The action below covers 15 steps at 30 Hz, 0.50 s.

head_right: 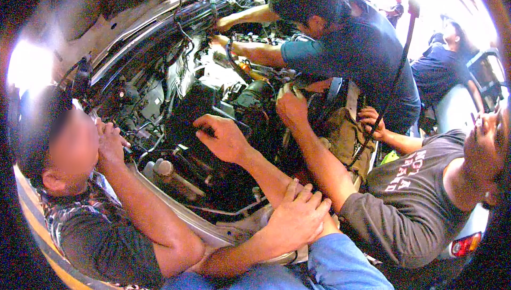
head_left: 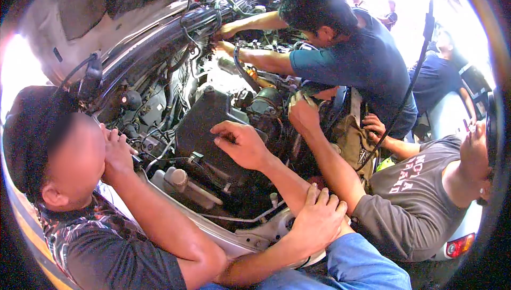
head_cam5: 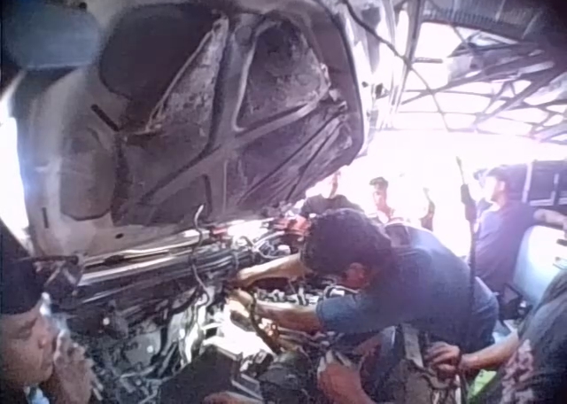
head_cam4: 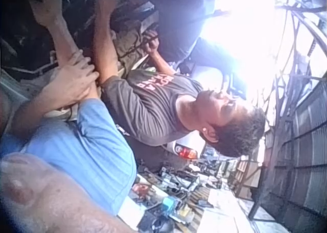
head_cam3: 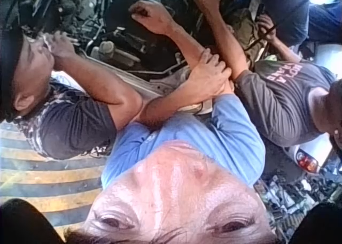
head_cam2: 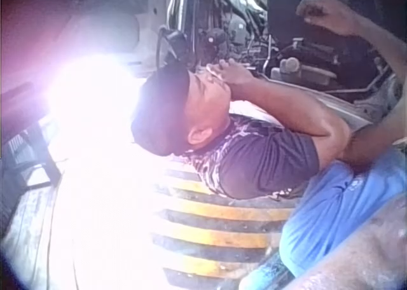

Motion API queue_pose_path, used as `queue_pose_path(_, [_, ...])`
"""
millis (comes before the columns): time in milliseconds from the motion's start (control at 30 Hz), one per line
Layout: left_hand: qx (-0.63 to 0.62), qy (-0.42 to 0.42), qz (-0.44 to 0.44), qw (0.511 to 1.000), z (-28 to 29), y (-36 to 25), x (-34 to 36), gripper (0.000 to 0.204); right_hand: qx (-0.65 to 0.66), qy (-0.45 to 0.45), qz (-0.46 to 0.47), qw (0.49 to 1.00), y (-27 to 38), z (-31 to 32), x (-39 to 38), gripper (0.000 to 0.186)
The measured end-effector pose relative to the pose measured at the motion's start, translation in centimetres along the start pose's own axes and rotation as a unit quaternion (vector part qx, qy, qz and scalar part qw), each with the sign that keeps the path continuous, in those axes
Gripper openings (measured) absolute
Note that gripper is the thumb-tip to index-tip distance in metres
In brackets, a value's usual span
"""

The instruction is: Perform repairs on a vehicle engine under the hood with assistance from multiple people.

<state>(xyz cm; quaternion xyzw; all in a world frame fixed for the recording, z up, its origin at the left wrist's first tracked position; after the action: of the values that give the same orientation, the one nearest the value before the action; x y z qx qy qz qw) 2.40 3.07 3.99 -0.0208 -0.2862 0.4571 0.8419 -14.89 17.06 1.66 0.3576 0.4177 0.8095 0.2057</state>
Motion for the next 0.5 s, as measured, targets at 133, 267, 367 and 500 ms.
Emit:
queue_pose_path(133, [-0.013, 0.003, 0.002, 1.000, -0.13, 0.10, -0.08, 0.021, 0.014, -0.005, 0.013, 1.000, -0.01, -0.03, -0.02, 0.025])
queue_pose_path(267, [-0.012, -0.007, 0.004, 1.000, -0.15, 0.03, -0.08, 0.021, 0.009, -0.004, 0.016, 1.000, -0.07, -0.05, -0.02, 0.026])
queue_pose_path(367, [-0.008, 0.000, 0.009, 1.000, -0.26, 0.09, -0.07, 0.022, 0.005, -0.002, 0.016, 1.000, -0.06, -0.04, 0.02, 0.026])
queue_pose_path(500, [-0.005, -0.022, 0.005, 1.000, 0.14, -0.10, -0.13, 0.024, -0.017, -0.004, 0.022, 1.000, 0.18, 0.07, 0.05, 0.026])
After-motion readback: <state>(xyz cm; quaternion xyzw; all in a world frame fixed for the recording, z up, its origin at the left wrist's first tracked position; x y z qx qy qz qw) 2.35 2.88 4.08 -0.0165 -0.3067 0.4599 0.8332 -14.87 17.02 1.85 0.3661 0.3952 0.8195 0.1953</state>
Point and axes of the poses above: each hand's wrist, its own x-axis towards the middle knuckle, its own z-axis out of the back of the hand, y = z × x, the point moved 7 cm from there along x, towards the middle knuckle, and after that the axes turned 1 degree about -x, right-handed, at the moved point
